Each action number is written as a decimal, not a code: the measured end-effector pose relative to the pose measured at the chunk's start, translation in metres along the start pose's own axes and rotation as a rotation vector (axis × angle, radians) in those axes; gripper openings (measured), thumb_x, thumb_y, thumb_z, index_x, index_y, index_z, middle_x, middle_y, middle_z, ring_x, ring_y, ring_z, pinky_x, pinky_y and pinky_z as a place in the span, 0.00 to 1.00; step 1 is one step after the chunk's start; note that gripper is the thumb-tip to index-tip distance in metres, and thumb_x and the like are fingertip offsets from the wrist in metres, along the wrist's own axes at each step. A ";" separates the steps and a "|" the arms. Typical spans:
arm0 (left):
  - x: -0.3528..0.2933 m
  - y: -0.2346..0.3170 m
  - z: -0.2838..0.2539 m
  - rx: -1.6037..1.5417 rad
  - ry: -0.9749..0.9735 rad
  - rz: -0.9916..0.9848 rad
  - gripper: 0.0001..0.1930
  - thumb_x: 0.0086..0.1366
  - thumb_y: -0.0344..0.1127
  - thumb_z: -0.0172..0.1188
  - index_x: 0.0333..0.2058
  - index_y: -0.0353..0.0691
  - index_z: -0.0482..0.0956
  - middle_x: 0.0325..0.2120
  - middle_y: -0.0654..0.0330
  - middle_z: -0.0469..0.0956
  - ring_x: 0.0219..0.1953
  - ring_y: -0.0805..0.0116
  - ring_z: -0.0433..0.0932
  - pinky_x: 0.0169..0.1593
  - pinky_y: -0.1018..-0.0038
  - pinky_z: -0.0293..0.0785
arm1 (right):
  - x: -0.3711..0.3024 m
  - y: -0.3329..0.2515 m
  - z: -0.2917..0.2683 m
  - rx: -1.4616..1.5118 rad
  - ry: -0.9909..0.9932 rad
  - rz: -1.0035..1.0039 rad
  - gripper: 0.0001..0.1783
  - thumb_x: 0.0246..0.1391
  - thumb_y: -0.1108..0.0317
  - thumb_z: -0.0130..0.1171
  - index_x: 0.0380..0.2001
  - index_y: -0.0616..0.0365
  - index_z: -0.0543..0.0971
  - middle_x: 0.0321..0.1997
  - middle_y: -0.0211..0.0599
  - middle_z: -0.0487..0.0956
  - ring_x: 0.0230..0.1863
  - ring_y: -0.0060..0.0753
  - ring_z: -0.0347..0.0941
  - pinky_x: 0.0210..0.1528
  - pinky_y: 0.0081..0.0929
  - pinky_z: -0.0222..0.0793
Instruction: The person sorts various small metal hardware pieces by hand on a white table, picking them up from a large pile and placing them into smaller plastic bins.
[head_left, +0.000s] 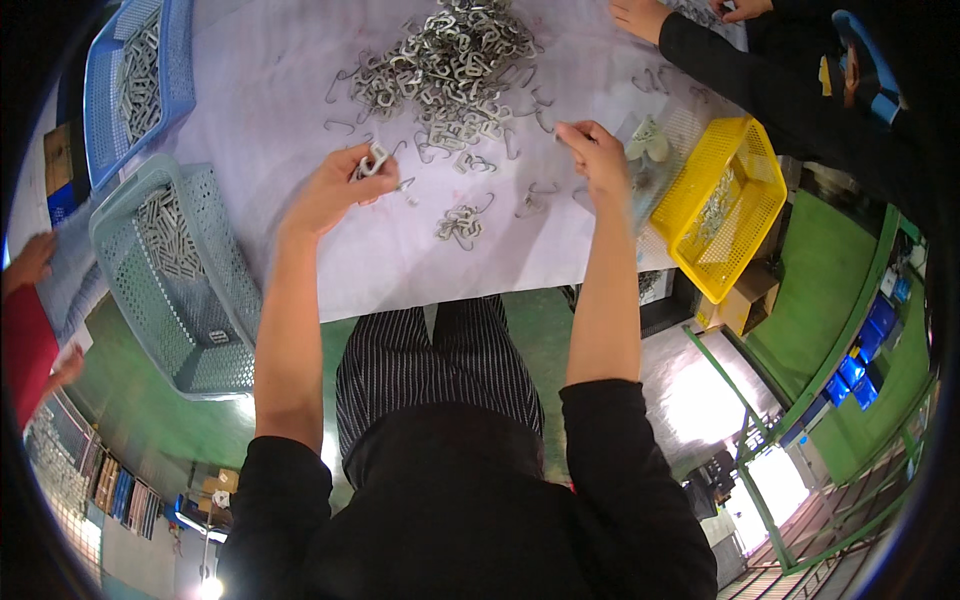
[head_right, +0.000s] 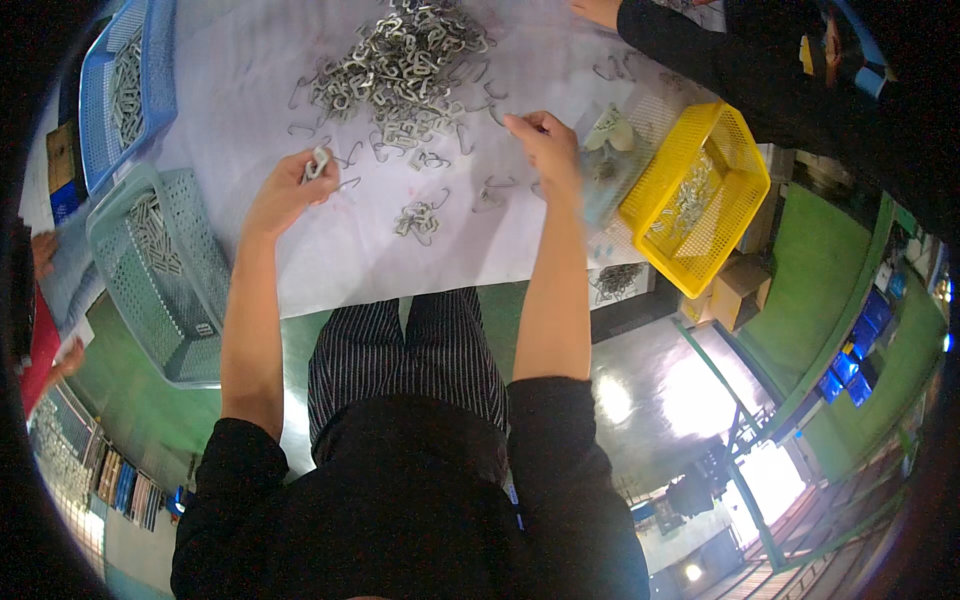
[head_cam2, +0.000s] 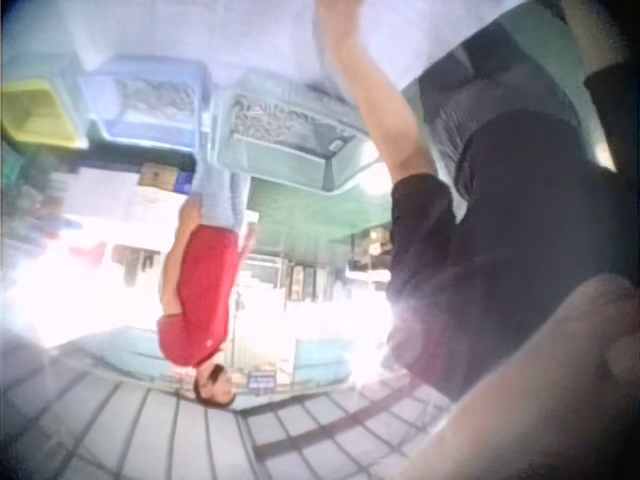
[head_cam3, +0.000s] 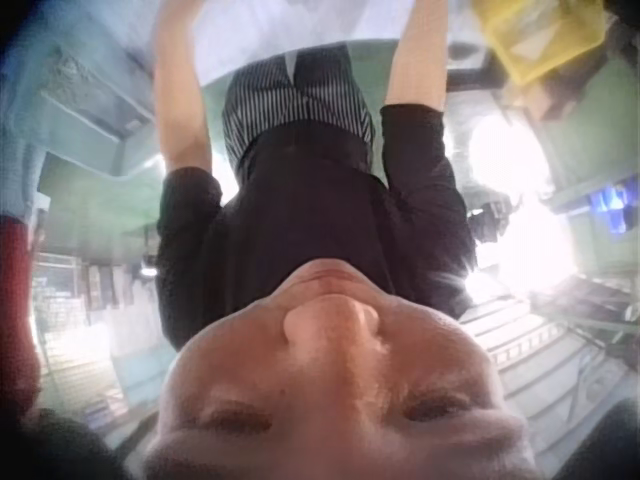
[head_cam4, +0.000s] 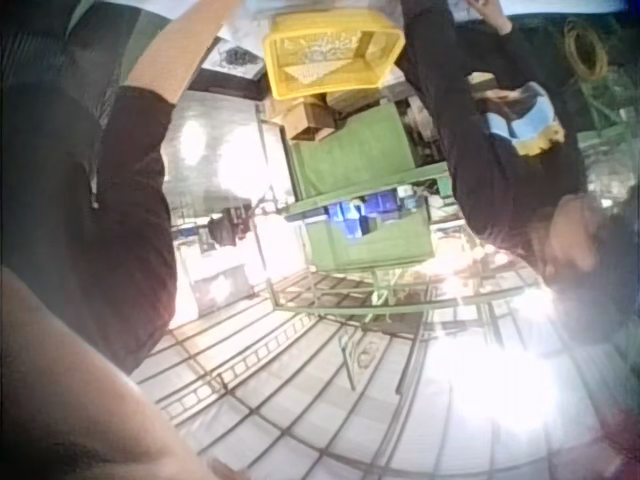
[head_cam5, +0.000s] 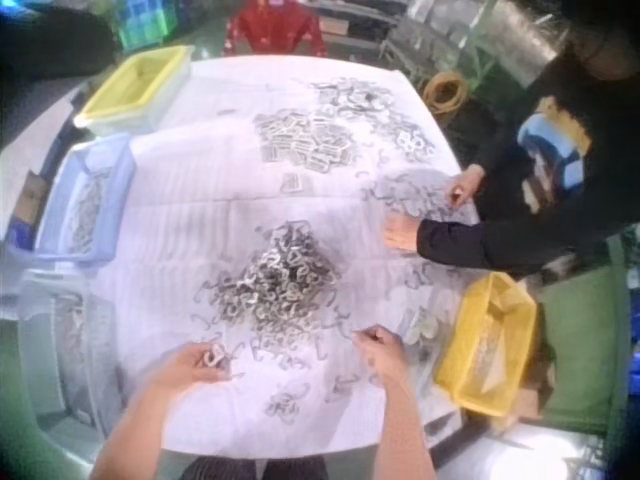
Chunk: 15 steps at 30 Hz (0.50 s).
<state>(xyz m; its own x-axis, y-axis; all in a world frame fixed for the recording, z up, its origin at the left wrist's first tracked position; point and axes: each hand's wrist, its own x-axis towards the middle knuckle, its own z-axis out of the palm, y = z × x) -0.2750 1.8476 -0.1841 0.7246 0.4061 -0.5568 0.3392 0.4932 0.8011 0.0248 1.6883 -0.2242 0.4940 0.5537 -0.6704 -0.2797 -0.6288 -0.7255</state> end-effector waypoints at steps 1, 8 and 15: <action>-0.004 -0.004 -0.005 -0.091 -0.057 0.086 0.09 0.55 0.36 0.61 0.32 0.38 0.76 0.21 0.69 0.72 0.22 0.81 0.65 0.29 0.82 0.63 | -0.012 -0.003 -0.003 0.207 -0.062 -0.004 0.14 0.43 0.59 0.66 0.26 0.56 0.75 0.20 0.21 0.69 0.21 0.20 0.65 0.18 0.15 0.54; 0.022 -0.020 0.003 0.045 0.121 -0.092 0.07 0.59 0.31 0.57 0.36 0.37 0.74 0.32 0.64 0.75 0.33 0.76 0.73 0.34 0.78 0.69 | -0.003 0.022 -0.011 -0.279 0.191 -0.142 0.14 0.42 0.60 0.66 0.28 0.56 0.76 0.23 0.29 0.74 0.25 0.28 0.70 0.25 0.25 0.63; 0.022 -0.026 0.005 -0.116 0.160 -0.067 0.13 0.61 0.38 0.57 0.40 0.36 0.76 0.31 0.64 0.76 0.34 0.76 0.74 0.35 0.78 0.71 | 0.002 0.028 0.010 -0.712 0.323 -0.261 0.15 0.38 0.60 0.68 0.27 0.55 0.77 0.25 0.34 0.76 0.29 0.38 0.72 0.33 0.35 0.67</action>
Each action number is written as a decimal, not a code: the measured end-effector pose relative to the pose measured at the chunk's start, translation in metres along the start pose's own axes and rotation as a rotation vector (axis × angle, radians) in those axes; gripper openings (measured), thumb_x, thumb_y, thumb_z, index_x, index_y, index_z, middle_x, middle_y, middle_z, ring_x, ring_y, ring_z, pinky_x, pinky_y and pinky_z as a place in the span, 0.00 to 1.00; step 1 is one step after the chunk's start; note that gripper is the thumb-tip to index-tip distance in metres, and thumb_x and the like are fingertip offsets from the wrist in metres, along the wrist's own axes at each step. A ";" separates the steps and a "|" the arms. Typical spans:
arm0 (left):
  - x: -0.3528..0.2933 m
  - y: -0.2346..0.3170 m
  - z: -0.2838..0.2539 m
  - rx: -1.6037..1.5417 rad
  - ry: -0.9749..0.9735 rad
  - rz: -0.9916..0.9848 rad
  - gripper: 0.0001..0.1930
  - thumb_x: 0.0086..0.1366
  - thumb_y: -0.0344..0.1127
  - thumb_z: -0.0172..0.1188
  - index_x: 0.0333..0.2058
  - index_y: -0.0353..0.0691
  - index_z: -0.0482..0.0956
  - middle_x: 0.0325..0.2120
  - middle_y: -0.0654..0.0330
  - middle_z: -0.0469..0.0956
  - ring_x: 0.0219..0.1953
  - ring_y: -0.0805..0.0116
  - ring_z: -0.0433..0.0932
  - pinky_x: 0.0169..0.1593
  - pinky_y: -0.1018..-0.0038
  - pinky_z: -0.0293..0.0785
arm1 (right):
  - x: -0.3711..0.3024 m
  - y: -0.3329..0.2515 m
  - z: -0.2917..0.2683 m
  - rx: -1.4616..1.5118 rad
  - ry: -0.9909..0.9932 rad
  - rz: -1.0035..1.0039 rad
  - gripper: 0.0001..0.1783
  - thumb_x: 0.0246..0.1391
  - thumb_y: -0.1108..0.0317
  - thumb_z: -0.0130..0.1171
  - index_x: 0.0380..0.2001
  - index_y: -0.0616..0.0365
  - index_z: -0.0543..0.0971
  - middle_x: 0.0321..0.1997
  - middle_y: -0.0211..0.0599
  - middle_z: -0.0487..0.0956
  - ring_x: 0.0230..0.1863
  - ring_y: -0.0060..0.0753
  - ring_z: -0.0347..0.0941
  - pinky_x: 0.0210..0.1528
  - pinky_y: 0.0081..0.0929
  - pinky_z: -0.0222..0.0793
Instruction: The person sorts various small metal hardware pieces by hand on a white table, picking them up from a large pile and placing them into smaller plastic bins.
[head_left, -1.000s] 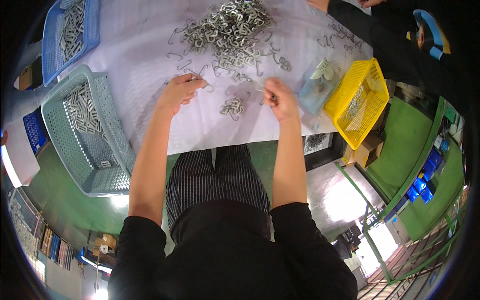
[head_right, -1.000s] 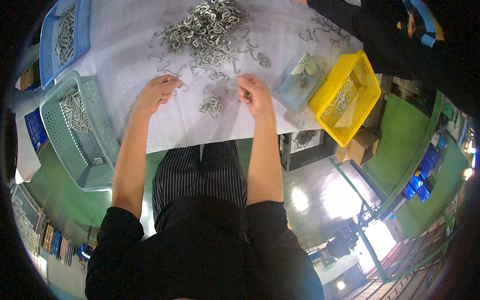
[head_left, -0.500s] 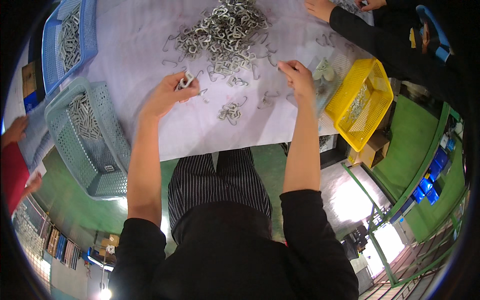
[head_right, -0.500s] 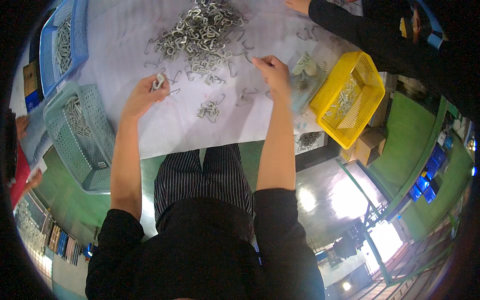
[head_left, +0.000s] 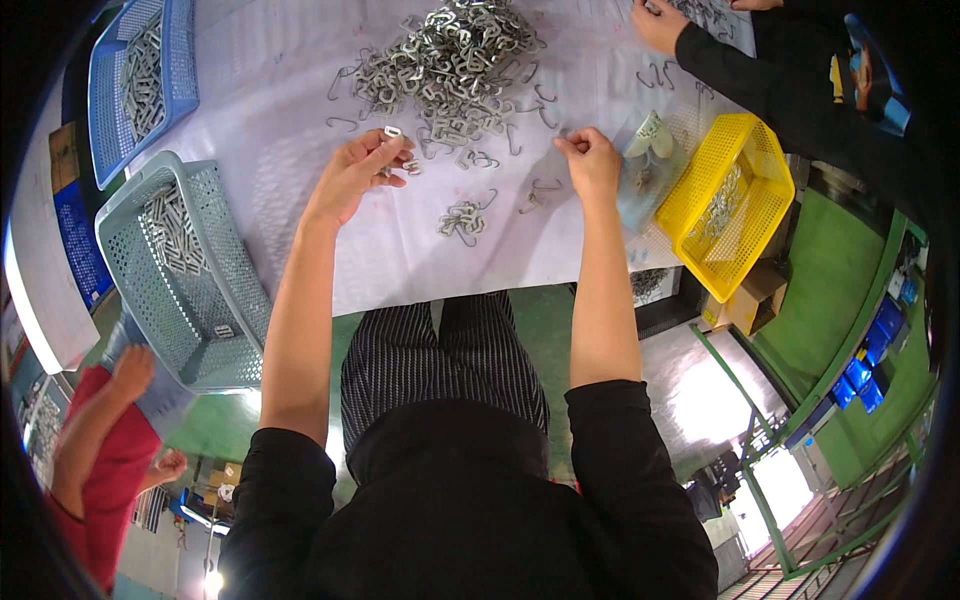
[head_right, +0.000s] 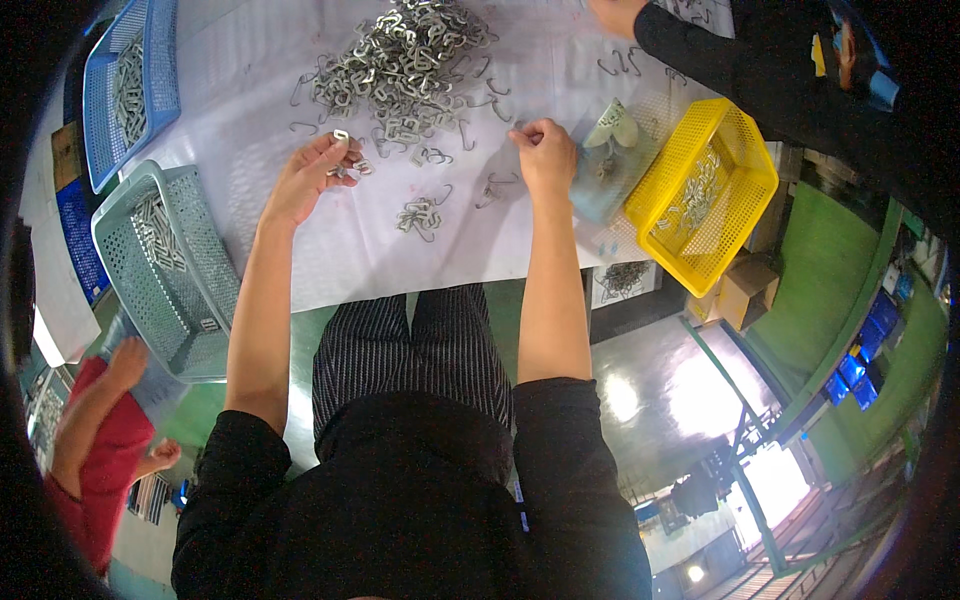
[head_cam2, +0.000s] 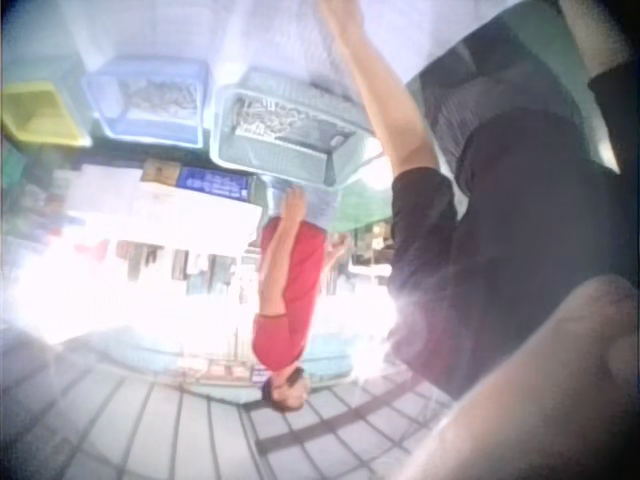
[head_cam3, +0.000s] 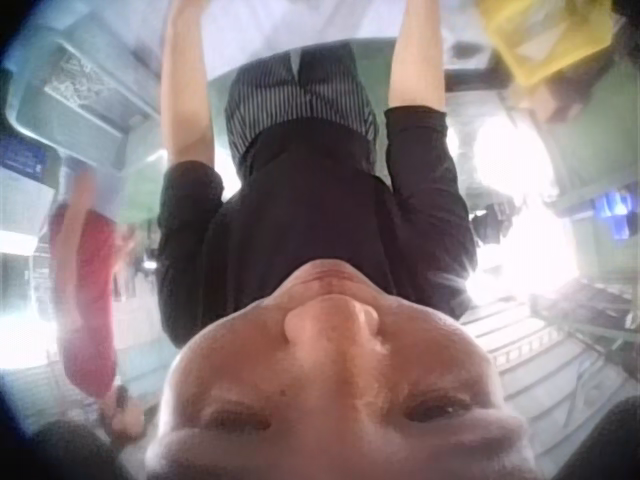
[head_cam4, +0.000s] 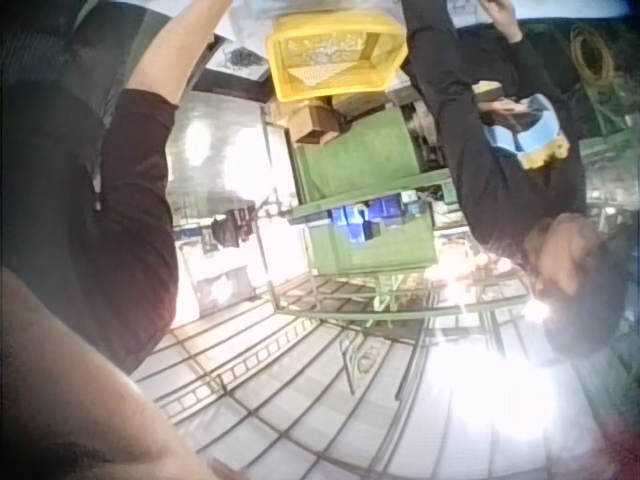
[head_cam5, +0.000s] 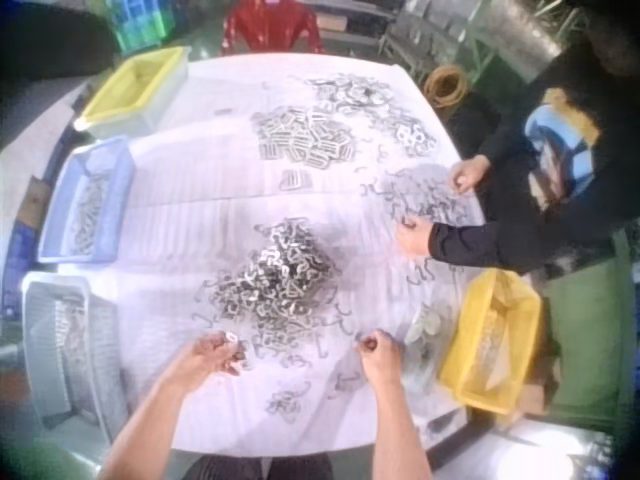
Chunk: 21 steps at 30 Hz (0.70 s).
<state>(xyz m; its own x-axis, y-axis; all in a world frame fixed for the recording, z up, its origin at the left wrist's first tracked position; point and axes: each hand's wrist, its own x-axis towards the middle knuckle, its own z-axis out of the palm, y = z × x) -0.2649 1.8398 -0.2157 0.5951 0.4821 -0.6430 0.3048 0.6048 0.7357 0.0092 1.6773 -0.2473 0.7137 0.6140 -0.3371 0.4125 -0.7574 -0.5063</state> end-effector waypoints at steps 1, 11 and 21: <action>0.001 -0.001 -0.002 0.073 0.040 -0.008 0.14 0.61 0.39 0.57 0.40 0.37 0.77 0.31 0.64 0.76 0.34 0.76 0.74 0.35 0.78 0.71 | -0.002 -0.002 0.001 0.016 0.048 0.036 0.15 0.38 0.60 0.68 0.27 0.55 0.77 0.25 0.34 0.76 0.29 0.38 0.71 0.33 0.35 0.67; -0.021 0.006 -0.023 -0.163 0.118 0.084 0.16 0.63 0.38 0.54 0.46 0.36 0.74 0.28 0.63 0.75 0.26 0.75 0.72 0.29 0.79 0.67 | -0.003 0.015 0.010 -0.015 0.108 -0.073 0.17 0.38 0.61 0.69 0.29 0.56 0.75 0.27 0.33 0.73 0.32 0.37 0.70 0.36 0.34 0.65; 0.000 -0.022 0.003 0.562 0.413 0.158 0.13 0.58 0.43 0.60 0.36 0.40 0.75 0.22 0.61 0.76 0.24 0.68 0.74 0.28 0.73 0.68 | -0.003 0.025 0.013 -0.014 0.122 -0.020 0.20 0.36 0.60 0.70 0.31 0.57 0.74 0.28 0.32 0.73 0.33 0.36 0.69 0.38 0.34 0.65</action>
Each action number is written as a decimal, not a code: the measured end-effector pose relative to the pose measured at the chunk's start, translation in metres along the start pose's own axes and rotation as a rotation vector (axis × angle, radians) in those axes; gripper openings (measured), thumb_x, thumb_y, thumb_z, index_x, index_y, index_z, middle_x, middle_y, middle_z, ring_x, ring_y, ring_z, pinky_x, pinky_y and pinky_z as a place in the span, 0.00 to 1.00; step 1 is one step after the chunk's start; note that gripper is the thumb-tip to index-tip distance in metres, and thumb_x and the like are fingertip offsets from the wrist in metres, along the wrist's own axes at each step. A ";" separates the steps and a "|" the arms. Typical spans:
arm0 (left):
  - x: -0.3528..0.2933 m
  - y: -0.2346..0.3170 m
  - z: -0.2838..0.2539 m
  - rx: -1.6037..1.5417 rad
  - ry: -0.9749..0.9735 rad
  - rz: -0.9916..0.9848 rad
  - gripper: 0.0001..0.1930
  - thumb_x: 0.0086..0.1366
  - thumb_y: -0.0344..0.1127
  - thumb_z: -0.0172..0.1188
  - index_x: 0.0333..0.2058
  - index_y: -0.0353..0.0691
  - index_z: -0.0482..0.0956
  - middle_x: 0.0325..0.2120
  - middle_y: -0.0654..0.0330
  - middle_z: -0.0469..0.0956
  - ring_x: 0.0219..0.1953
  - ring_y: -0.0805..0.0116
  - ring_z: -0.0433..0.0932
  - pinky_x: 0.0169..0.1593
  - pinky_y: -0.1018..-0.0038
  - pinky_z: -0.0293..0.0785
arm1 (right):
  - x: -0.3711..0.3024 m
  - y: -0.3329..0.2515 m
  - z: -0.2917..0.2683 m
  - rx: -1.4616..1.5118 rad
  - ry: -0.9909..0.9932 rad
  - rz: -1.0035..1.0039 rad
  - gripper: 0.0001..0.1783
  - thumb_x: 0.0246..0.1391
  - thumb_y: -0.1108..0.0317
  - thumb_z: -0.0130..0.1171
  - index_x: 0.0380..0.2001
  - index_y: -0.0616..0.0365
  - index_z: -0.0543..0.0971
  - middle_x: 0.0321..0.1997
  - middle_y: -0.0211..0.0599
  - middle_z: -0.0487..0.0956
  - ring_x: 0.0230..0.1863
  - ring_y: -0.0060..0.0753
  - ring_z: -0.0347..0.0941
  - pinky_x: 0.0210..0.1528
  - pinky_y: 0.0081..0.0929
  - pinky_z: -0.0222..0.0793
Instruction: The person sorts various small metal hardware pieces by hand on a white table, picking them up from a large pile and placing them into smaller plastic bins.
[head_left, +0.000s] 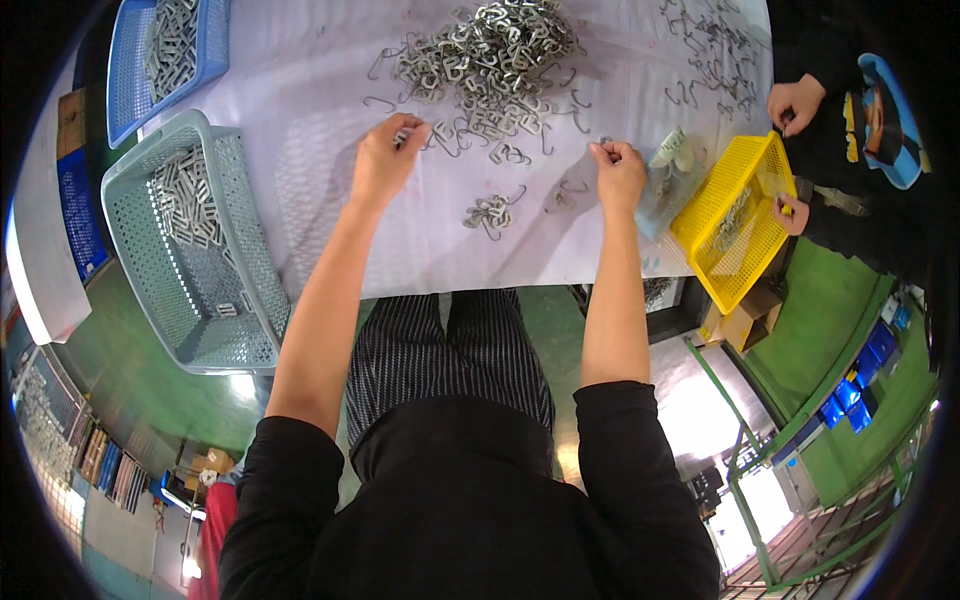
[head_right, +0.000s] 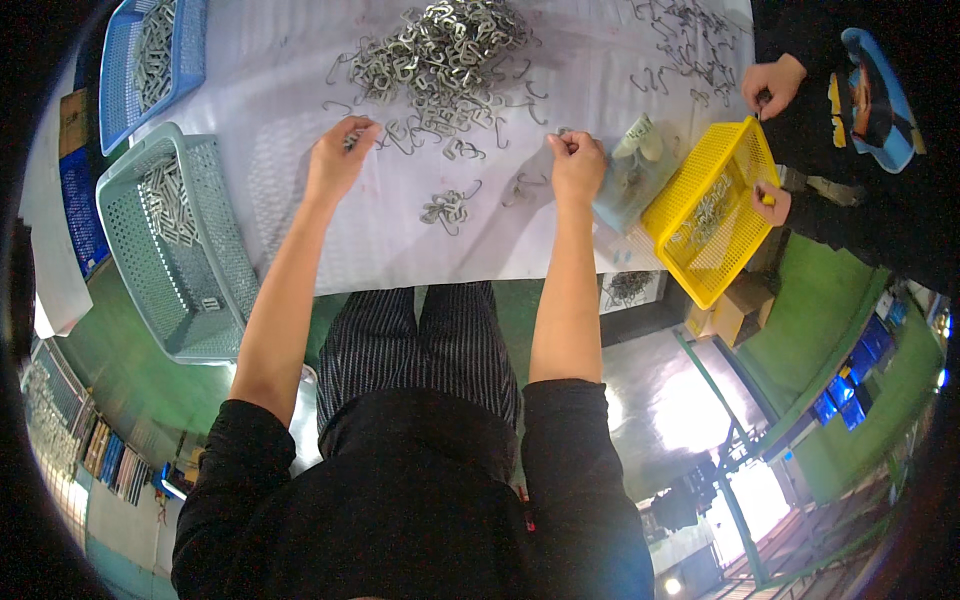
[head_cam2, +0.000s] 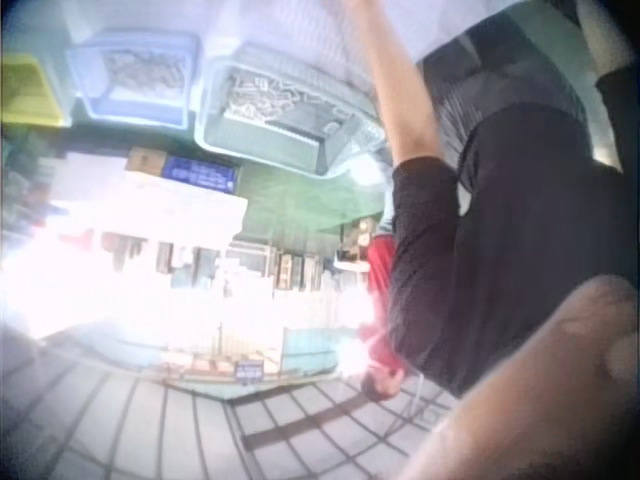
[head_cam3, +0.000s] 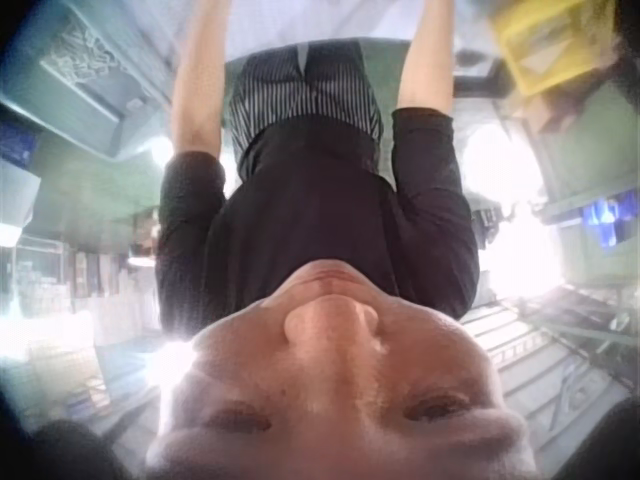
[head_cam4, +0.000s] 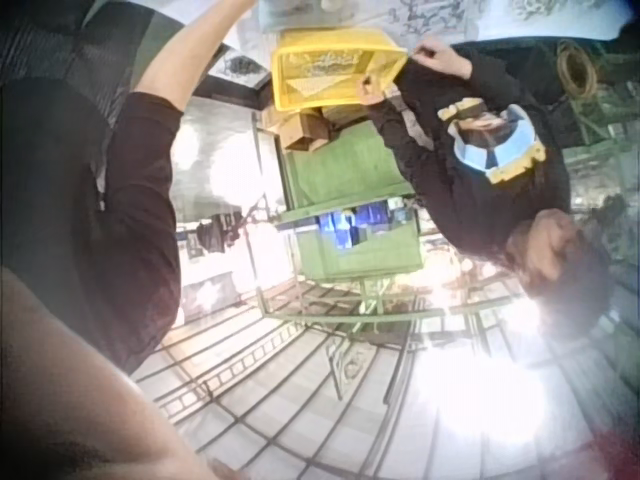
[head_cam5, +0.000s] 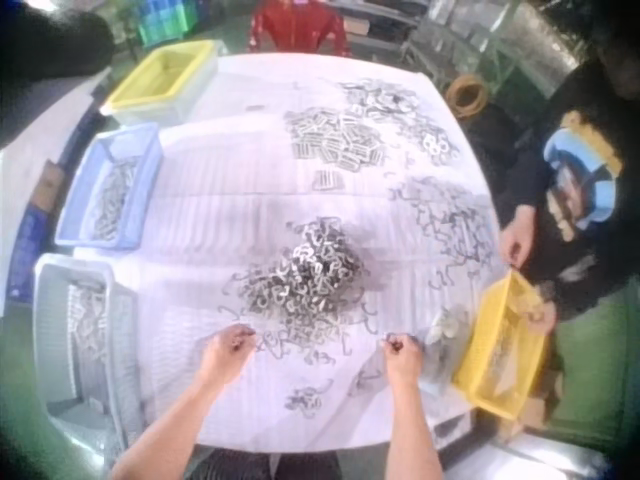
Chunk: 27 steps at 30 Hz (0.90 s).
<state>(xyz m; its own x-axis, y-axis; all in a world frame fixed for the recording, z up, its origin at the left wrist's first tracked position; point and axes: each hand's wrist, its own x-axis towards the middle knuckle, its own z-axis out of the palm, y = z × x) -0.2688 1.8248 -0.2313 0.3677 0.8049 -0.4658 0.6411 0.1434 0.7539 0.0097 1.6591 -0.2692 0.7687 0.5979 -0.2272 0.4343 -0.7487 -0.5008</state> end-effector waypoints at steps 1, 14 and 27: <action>-0.001 0.009 0.008 0.144 0.071 0.038 0.14 0.56 0.43 0.61 0.35 0.41 0.76 0.22 0.60 0.76 0.24 0.67 0.74 0.29 0.72 0.68 | -0.003 -0.003 0.000 0.002 0.070 -0.009 0.19 0.36 0.60 0.70 0.31 0.57 0.74 0.28 0.32 0.74 0.34 0.36 0.69 0.38 0.34 0.65; 0.005 0.018 -0.028 -0.337 -0.579 -0.102 0.10 0.54 0.36 0.63 0.31 0.38 0.75 0.19 0.68 0.69 0.21 0.79 0.66 0.24 0.79 0.62 | -0.016 -0.004 0.003 0.334 0.075 0.278 0.15 0.39 0.62 0.69 0.29 0.57 0.76 0.25 0.30 0.74 0.27 0.30 0.69 0.27 0.26 0.64; 0.004 0.011 0.049 0.155 -0.392 0.036 0.16 0.58 0.48 0.58 0.38 0.44 0.74 0.18 0.62 0.75 0.26 0.67 0.79 0.29 0.72 0.71 | -0.073 0.005 -0.022 0.782 -0.354 0.456 0.14 0.49 0.57 0.61 0.35 0.51 0.73 0.23 0.27 0.73 0.23 0.26 0.68 0.19 0.22 0.59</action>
<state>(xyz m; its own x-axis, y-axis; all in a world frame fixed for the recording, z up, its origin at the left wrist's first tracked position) -0.2267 1.8015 -0.2479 0.6007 0.5236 -0.6042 0.7061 0.0070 0.7081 -0.0345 1.6055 -0.2365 0.5443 0.4448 -0.7113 -0.4031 -0.6049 -0.6867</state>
